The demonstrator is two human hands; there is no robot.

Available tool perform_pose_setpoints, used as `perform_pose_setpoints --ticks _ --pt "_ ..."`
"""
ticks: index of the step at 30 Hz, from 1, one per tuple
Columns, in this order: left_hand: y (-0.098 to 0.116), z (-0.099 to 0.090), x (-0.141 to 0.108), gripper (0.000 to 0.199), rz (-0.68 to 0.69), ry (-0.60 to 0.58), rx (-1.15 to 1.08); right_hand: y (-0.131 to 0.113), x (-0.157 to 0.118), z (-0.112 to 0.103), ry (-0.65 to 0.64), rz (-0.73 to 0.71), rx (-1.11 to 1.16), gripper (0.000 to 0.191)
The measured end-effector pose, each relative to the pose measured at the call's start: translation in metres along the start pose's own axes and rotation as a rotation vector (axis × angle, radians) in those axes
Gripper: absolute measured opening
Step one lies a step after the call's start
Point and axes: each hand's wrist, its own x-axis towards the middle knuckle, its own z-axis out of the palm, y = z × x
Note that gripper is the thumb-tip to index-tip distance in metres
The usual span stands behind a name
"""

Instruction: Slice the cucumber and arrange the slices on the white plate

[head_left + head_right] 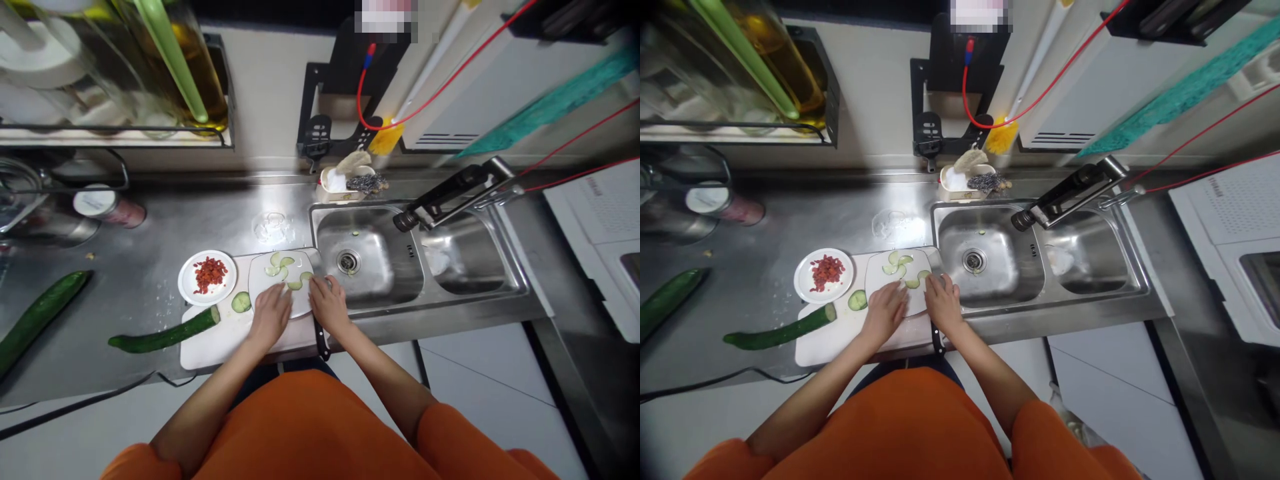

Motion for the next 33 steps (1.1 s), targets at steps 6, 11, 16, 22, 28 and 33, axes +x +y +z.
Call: perform_pose_setpoints --ticks 6,11,16,22,28,33 --pt "-0.038 -0.048 -0.031 0.033 -0.457 0.068 0.077 -0.018 -0.014 0.0 0.036 -0.003 0.124 0.021" --pt "-0.047 -0.064 -0.034 0.037 -0.711 -0.162 0.212 -0.043 -0.02 0.005 -0.006 -0.077 0.168 0.018" --pt "-0.044 -0.06 -0.025 0.034 -0.744 -0.251 0.207 -0.057 -0.02 0.004 -0.062 -0.1 0.163 0.015" --pt "-0.046 -0.057 -0.023 0.032 -0.743 -0.261 0.189 -0.059 -0.022 0.003 -0.061 -0.108 0.174 0.013" --pt "-0.057 -0.049 -0.026 0.03 -0.719 -0.183 0.136 -0.071 -0.013 0.005 -0.083 -0.139 0.196 0.014" --pt "-0.058 -0.045 -0.03 0.029 -0.739 -0.04 0.033 -0.097 0.022 0.009 -0.135 -0.174 0.23 0.018"
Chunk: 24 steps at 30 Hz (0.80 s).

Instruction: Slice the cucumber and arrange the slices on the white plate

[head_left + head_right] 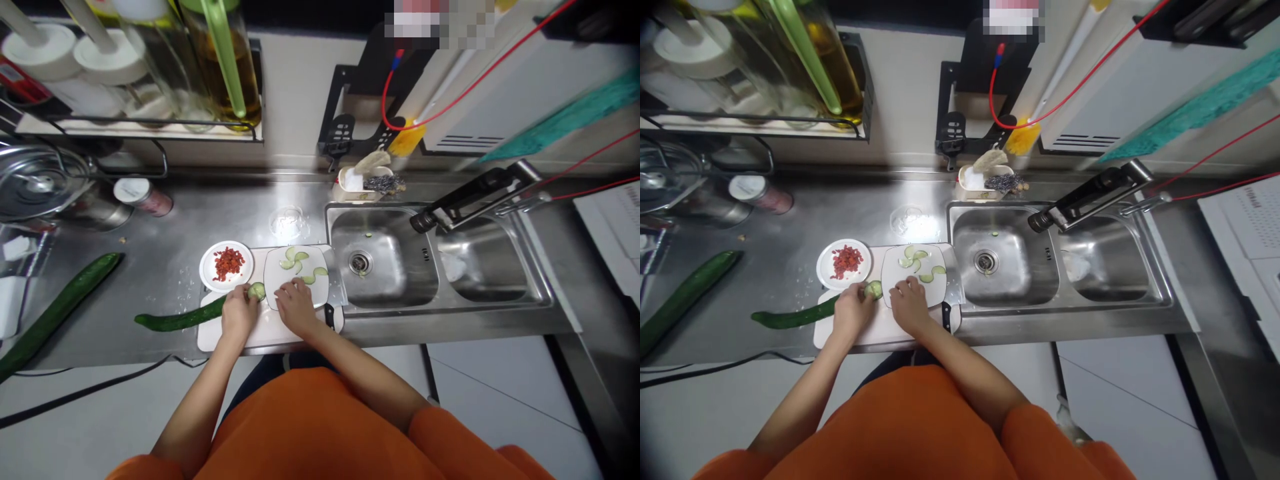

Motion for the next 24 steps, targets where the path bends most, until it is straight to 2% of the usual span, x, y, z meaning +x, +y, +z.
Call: perform_pose_setpoints --ticks 5,10,15,19,24 --pt "-0.001 -0.005 -0.005 0.021 0.013 0.032 -0.112 -0.011 0.034 0.007 -0.062 -0.023 0.043 0.025" --pt "-0.001 -0.013 -0.01 0.021 0.025 0.075 -0.212 -0.011 0.046 0.014 -0.119 -0.028 0.085 0.021" --pt "0.003 -0.02 -0.014 0.024 0.019 0.115 -0.253 -0.006 0.047 0.009 -0.116 -0.001 0.226 0.007" --pt "0.011 -0.022 -0.014 0.026 0.056 0.088 -0.37 0.002 0.042 -0.005 -0.098 0.002 0.43 0.005" --pt "0.028 -0.013 -0.008 0.027 0.042 -0.035 -0.475 0.019 0.021 -0.021 -0.034 0.222 0.687 0.007"
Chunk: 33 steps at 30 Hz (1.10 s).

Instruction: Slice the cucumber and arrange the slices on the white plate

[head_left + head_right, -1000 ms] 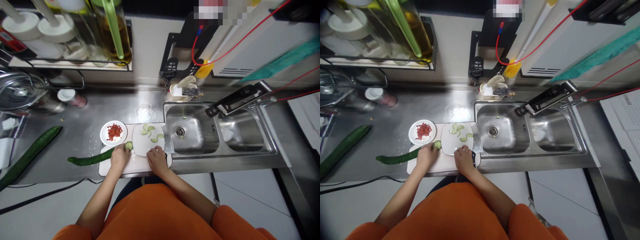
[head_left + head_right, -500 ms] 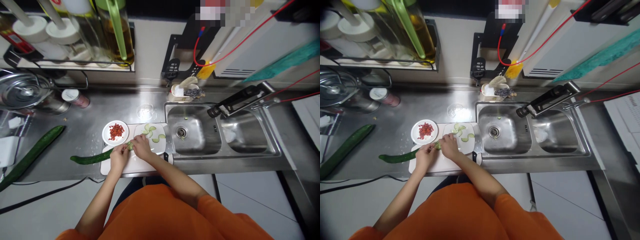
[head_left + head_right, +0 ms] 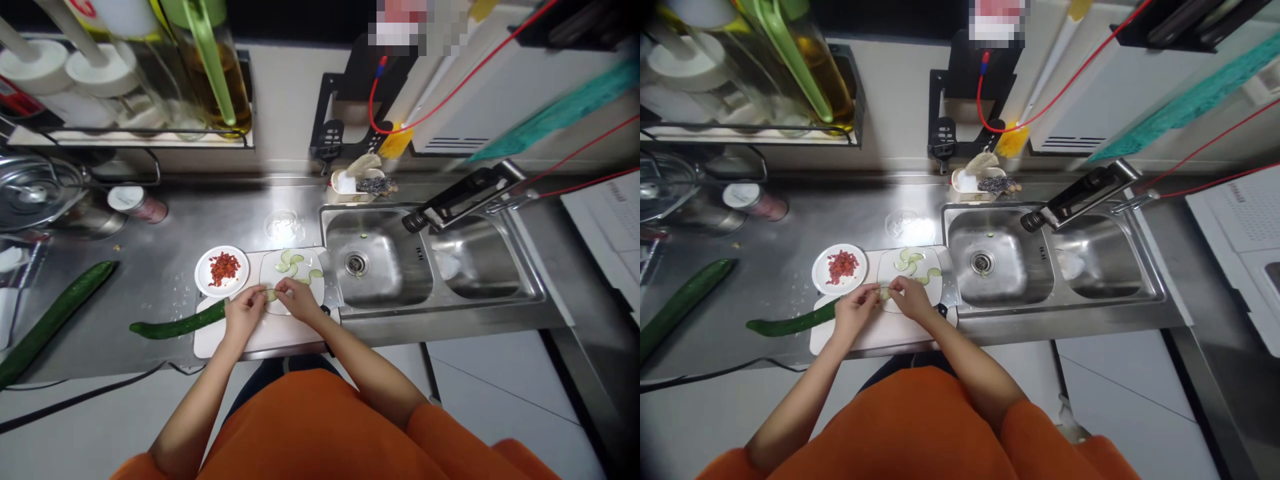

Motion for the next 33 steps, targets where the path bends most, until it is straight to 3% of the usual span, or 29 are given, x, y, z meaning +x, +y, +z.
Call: perform_pose_setpoints --ticks 6,11,15,33 --pt "0.022 0.039 0.016 0.031 0.018 -0.139 -0.176 0.026 -0.017 -0.03 0.189 0.148 0.029 0.009" --pt "0.041 0.07 0.034 0.021 0.044 -0.157 -0.09 0.042 -0.019 -0.048 0.287 0.282 -0.062 0.007" --pt "0.045 0.086 0.043 0.021 0.007 -0.177 -0.043 0.045 -0.018 -0.052 0.329 0.297 -0.199 0.006" --pt "0.046 0.101 0.051 0.018 0.064 -0.229 0.132 0.04 -0.015 -0.05 0.212 0.388 -0.537 0.017"
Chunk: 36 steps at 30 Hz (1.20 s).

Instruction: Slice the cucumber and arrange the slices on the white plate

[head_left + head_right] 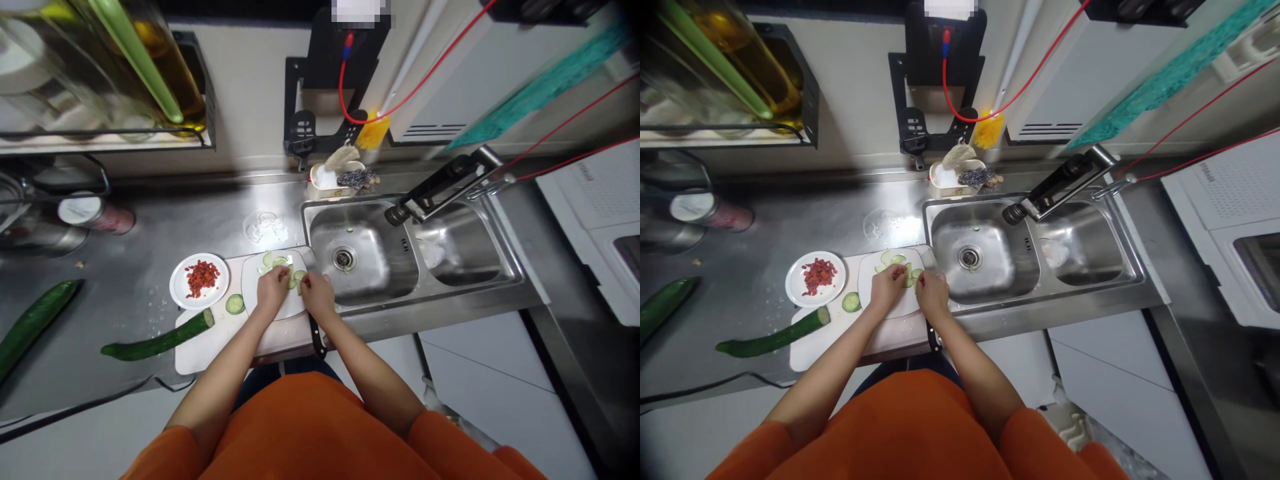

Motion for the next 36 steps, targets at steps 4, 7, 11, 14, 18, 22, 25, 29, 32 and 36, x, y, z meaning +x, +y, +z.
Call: perform_pose_setpoints --ticks 4,7,11,14,18,22,25,29,32,36 --pt "-0.002 0.003 0.001 0.018 0.087 0.022 0.041 -0.002 -0.001 -0.003 -0.004 -0.019 -0.039 0.018" --pt "-0.005 0.007 0.002 0.019 0.165 0.052 0.051 -0.001 -0.003 -0.004 0.006 -0.045 -0.081 0.016" --pt "-0.011 0.012 0.002 0.02 0.227 0.079 0.069 0.004 -0.01 0.0 0.028 -0.164 -0.143 0.015" --pt "-0.014 0.014 0.002 0.021 0.24 0.082 0.099 0.009 -0.015 0.005 0.026 -0.237 -0.176 0.018" --pt "-0.014 0.014 0.002 0.021 0.243 0.087 0.114 0.015 -0.02 0.009 0.037 -0.313 -0.2 0.019" --pt "-0.013 0.014 0.001 0.021 0.231 0.111 0.071 0.018 -0.022 0.013 0.068 -0.332 -0.22 0.018" --pt "-0.012 0.012 -0.001 0.021 0.221 0.128 0.022 0.016 -0.022 0.014 0.079 -0.299 -0.209 0.015" --pt "-0.013 0.011 -0.001 0.021 0.204 0.127 -0.004 0.011 -0.019 0.012 0.103 -0.198 -0.19 0.026" --pt "-0.014 0.011 -0.001 0.021 0.205 0.133 0.003 0.007 -0.016 0.01 0.082 -0.146 -0.197 0.027" --pt "-0.013 0.011 -0.001 0.023 0.229 0.122 0.032 0.003 -0.011 0.008 0.041 -0.067 -0.156 0.019"
